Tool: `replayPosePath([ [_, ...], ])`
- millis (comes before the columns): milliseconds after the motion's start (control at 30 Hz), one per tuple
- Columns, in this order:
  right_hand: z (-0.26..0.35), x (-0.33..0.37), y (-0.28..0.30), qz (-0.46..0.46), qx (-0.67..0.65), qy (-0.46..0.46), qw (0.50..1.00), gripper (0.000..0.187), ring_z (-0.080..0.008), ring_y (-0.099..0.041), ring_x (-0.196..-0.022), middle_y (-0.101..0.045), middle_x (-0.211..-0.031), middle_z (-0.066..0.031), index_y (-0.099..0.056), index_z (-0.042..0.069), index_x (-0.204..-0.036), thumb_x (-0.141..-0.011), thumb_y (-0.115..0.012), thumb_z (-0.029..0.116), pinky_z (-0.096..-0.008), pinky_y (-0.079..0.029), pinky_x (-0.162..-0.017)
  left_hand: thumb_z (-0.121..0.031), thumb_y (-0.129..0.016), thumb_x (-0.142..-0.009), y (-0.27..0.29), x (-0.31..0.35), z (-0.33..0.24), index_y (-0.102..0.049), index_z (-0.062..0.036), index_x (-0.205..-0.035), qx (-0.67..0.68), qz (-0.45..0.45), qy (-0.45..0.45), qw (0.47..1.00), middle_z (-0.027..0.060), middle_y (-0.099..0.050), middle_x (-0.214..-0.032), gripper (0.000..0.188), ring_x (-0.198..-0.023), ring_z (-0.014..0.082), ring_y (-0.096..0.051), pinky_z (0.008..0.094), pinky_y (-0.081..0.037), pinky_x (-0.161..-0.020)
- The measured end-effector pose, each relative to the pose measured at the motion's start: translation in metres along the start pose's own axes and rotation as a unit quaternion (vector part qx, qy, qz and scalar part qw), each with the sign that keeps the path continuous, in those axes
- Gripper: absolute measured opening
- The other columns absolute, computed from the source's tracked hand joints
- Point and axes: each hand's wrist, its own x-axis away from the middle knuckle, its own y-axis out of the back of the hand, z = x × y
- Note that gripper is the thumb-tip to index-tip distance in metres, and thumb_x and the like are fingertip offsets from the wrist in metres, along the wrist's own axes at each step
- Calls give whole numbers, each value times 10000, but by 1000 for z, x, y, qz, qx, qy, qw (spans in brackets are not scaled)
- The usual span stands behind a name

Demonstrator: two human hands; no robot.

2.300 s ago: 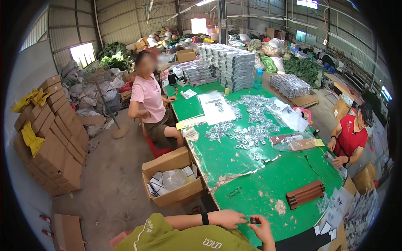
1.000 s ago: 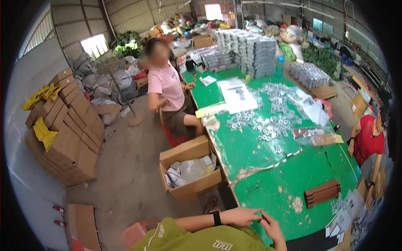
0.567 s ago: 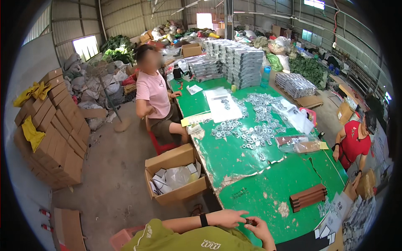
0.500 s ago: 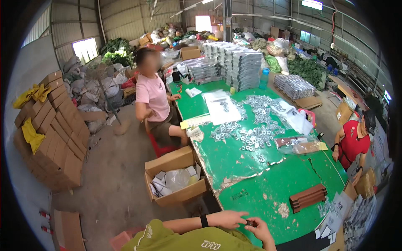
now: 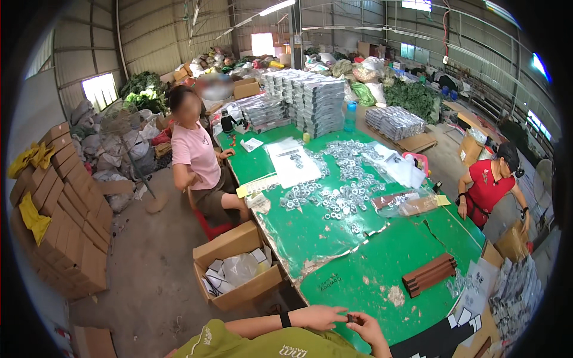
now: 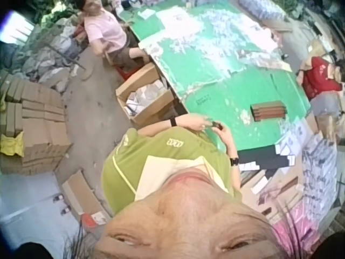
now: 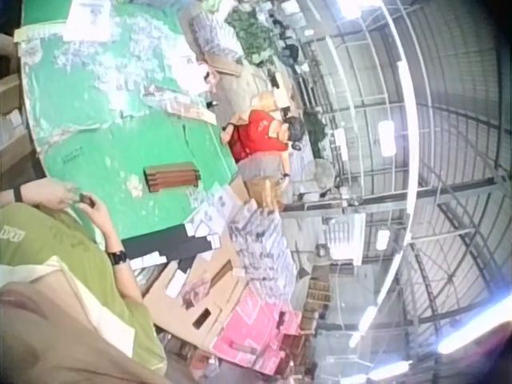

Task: The recorder organizes and prepares various manufacturing parts, including metal components and black cardboard strips, at a workstation.

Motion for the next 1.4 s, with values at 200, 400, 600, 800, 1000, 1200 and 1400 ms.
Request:
replayPosePath([
  [200,-11,-6,-1,27,166,34,985,459,-124,-625,-936,-676,-1044,-73,-566,20,-1258,-850,-717,166,-284,-510,-820,-122,-588,-833,6,-3,1,-477,-186,-1303,8,-5,-28,1000,181,-356,-1441,487,-1012,391,-594,448,-517,-791],
  [400,11,-3,-16,12,132,76,988,451,-146,-611,-989,-656,-1131,-103,-579,41,-1260,-902,-656,305,-304,-491,-855,-134,-632,-822,12,2,0,-520,-165,-1251,1,-38,8,999,229,-360,-1421,445,-903,397,-623,444,-527,-748],
  [600,-2,16,-6,-70,183,55,979,350,-199,-617,-1005,-649,-1136,-114,-616,91,-1229,-950,-572,298,-330,-476,-870,-139,-629,-828,11,-23,-2,-514,-194,-1294,-17,17,-44,999,205,-348,-1440,483,-939,386,-620,437,-525,-780],
  [800,-23,40,-16,-155,191,54,968,270,-214,-636,-957,-666,-1075,-123,-669,55,-1118,-931,-580,228,-342,-497,-818,-154,-632,-842,13,-30,-11,-588,-219,-1247,-24,96,-79,992,167,-342,-1458,412,-907,312,-644,399,-532,-786],
  [1000,-40,45,-42,-288,-16,73,955,197,-112,-599,-803,-689,-925,-58,-673,39,-1070,-907,-605,126,-280,-489,-721,-150,-636,-840,20,-41,6,-611,-208,-1227,16,163,-187,969,172,-339,-1465,392,-926,313,-637,399,-523,-810],
  [1200,-43,69,-74,-382,-49,14,923,181,-66,-575,-711,-673,-809,-11,-686,46,-1043,-878,-637,101,-246,-473,-638,-211,-626,-843,37,-42,19,-517,-178,-1317,-60,263,-107,957,181,-388,-1436,487,-1025,360,-604,435,-504,-857],
  [1400,-59,71,-116,-415,-83,-35,905,211,-91,-603,-750,-657,-830,-20,-663,33,-1053,-845,-641,57,-249,-491,-679,-218,-621,-836,34,-38,71,-475,-128,-1334,-59,251,-145,955,196,-449,-1381,527,-1064,381,-578,453,-495,-875],
])
